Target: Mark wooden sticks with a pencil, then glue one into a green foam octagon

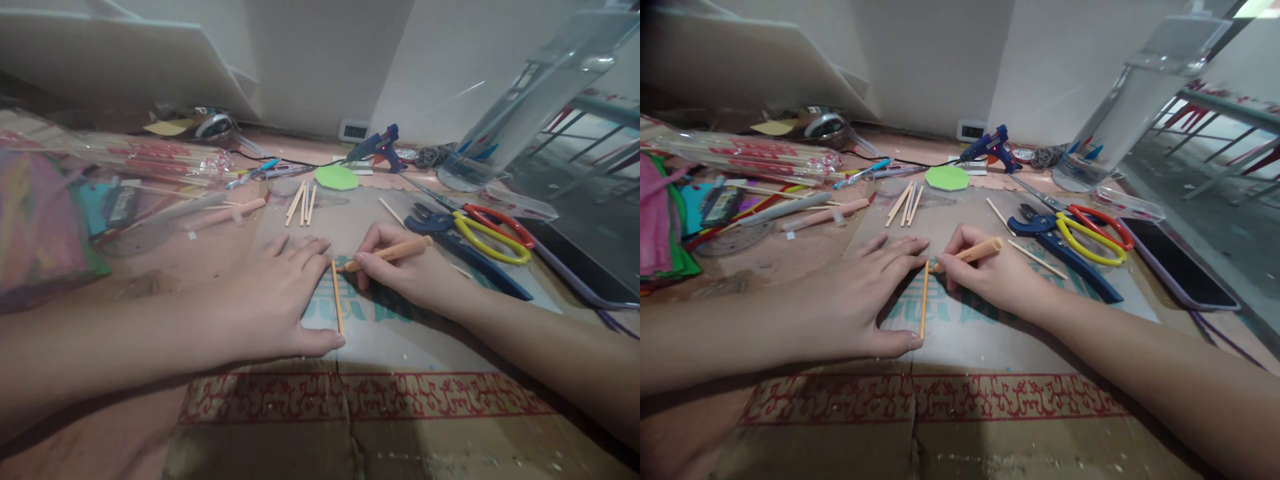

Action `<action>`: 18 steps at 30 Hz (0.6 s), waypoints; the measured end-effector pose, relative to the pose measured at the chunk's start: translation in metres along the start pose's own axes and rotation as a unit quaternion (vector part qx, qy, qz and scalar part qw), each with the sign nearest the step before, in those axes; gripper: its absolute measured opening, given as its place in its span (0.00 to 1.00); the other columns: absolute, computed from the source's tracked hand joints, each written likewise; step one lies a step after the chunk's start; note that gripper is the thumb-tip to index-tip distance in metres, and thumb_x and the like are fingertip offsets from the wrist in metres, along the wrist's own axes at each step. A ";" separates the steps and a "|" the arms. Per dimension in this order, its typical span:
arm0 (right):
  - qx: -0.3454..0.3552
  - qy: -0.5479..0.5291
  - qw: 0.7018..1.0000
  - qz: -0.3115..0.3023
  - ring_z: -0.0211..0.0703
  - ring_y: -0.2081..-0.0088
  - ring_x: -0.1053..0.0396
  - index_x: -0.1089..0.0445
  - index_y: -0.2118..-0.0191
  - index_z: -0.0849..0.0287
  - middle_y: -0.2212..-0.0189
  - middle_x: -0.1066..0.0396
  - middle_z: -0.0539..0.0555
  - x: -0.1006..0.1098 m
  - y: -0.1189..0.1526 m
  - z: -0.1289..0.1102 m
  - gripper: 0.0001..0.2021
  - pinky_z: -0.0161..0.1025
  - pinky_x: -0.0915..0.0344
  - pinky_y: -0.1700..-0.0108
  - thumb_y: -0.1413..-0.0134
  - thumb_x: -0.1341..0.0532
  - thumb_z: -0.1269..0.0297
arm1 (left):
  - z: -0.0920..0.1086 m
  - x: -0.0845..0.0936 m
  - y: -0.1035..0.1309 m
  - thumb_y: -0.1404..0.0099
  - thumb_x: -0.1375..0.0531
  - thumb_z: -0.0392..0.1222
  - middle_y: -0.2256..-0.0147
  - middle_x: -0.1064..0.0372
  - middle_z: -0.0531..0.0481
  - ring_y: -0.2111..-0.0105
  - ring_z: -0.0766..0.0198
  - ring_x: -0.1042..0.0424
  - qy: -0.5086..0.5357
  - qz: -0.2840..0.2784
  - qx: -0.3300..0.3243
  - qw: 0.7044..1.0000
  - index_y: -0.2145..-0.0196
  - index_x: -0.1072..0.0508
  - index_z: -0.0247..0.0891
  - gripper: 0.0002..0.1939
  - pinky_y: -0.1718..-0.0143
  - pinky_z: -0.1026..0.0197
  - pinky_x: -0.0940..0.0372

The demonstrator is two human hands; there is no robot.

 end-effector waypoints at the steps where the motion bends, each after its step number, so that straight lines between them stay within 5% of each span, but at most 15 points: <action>1: 0.001 0.000 1.000 -0.001 0.40 0.77 0.28 0.36 0.68 0.55 0.80 0.24 0.49 0.000 0.000 0.000 0.13 0.36 0.35 0.73 0.38 0.34 0.56 | 0.000 0.000 0.000 0.38 0.42 0.71 0.30 0.47 0.27 0.30 0.34 0.47 -0.001 -0.002 0.000 1.000 0.34 0.38 0.26 0.50 0.30 0.36 0.50; 18: 0.005 -0.008 1.000 0.009 0.40 0.75 0.26 0.35 0.68 0.55 0.78 0.23 0.50 0.002 0.000 0.001 0.12 0.36 0.33 0.72 0.39 0.33 0.57 | 0.000 -0.003 0.000 0.39 0.41 0.70 0.29 0.49 0.26 0.29 0.33 0.49 0.012 -0.008 0.004 1.000 0.33 0.39 0.24 0.51 0.30 0.33 0.53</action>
Point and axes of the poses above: each hand's wrist, its own y-axis away from the middle knuckle, its own x-axis out of the back of the hand, z = x × y, the point moved 9 cm from there along -y, towards the middle knuckle
